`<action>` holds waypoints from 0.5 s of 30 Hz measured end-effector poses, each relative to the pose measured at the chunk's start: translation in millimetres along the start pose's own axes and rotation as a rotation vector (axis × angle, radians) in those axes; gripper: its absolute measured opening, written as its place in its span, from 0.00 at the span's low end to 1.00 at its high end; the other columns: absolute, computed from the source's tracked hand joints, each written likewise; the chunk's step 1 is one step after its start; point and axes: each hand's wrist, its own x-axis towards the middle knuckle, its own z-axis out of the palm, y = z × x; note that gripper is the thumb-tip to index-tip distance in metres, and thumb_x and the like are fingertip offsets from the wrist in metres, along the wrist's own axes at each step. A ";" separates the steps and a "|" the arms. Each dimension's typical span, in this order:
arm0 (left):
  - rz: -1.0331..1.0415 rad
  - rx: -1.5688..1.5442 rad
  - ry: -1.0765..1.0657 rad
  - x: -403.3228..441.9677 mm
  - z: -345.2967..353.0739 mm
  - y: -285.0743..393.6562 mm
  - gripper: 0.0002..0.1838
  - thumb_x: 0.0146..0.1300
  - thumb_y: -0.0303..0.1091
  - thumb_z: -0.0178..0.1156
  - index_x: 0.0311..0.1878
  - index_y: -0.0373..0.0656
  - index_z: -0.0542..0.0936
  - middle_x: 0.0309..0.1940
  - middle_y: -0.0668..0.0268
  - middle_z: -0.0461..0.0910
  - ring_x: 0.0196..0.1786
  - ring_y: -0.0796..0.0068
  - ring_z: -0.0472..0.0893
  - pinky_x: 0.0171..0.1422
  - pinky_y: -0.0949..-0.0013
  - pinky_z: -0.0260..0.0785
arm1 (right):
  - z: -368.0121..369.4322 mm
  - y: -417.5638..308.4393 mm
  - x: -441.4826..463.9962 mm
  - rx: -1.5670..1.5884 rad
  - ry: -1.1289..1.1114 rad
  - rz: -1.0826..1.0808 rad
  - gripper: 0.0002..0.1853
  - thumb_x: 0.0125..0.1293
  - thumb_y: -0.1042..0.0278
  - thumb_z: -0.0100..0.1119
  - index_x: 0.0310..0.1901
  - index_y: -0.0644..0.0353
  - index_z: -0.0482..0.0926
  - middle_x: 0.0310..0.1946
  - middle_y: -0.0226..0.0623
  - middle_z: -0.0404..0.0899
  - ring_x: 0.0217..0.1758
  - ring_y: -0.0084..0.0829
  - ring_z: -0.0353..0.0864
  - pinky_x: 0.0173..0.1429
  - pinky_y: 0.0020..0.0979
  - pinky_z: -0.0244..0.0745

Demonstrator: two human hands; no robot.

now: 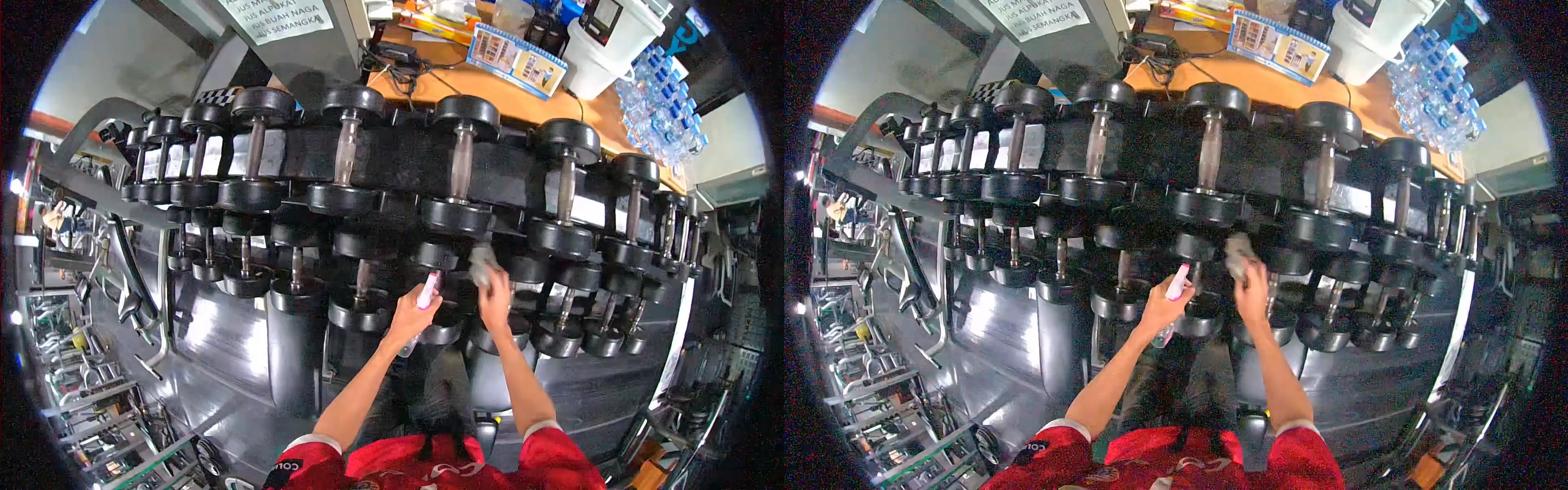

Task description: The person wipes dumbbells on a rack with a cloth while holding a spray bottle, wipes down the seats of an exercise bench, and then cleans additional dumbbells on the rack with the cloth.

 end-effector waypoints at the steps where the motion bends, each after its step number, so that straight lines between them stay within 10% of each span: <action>1: 0.015 -0.033 -0.001 -4.2 -3.5 -1.2 0.09 0.59 0.34 0.62 0.38 0.39 0.77 0.18 0.61 0.77 0.19 0.74 0.78 0.25 0.68 0.70 | 17.2 -3.7 6.8 -0.032 -0.045 -0.166 0.27 0.52 0.79 0.58 0.56 0.50 0.74 0.53 0.45 0.73 0.56 0.49 0.72 0.57 0.42 0.72; 5: -0.077 -0.115 -0.041 -27.5 -22.4 -0.4 0.09 0.60 0.32 0.62 0.40 0.39 0.76 0.23 0.66 0.78 0.21 0.80 0.76 0.24 0.72 0.69 | 76.6 -54.5 44.2 -0.281 -0.306 -0.430 0.23 0.54 0.76 0.52 0.54 0.50 0.76 0.57 0.43 0.68 0.65 0.49 0.64 0.69 0.44 0.61; 11: -0.179 -0.184 0.021 -54.8 -41.1 -39.3 0.10 0.59 0.31 0.62 0.42 0.37 0.77 0.26 0.65 0.79 0.20 0.81 0.76 0.23 0.74 0.70 | 162.3 -85.9 61.6 -0.880 -0.455 -0.535 0.10 0.56 0.69 0.53 0.38 0.54 0.83 0.50 0.37 0.76 0.55 0.37 0.71 0.61 0.38 0.64; 15: -0.187 -0.219 0.020 -65.4 -51.1 -57.2 0.11 0.59 0.32 0.62 0.42 0.38 0.77 0.26 0.66 0.80 0.19 0.80 0.77 0.23 0.74 0.70 | 128.3 -72.2 65.7 -0.557 -0.431 -0.650 0.12 0.53 0.72 0.57 0.39 0.53 0.83 0.49 0.36 0.76 0.57 0.37 0.71 0.60 0.36 0.67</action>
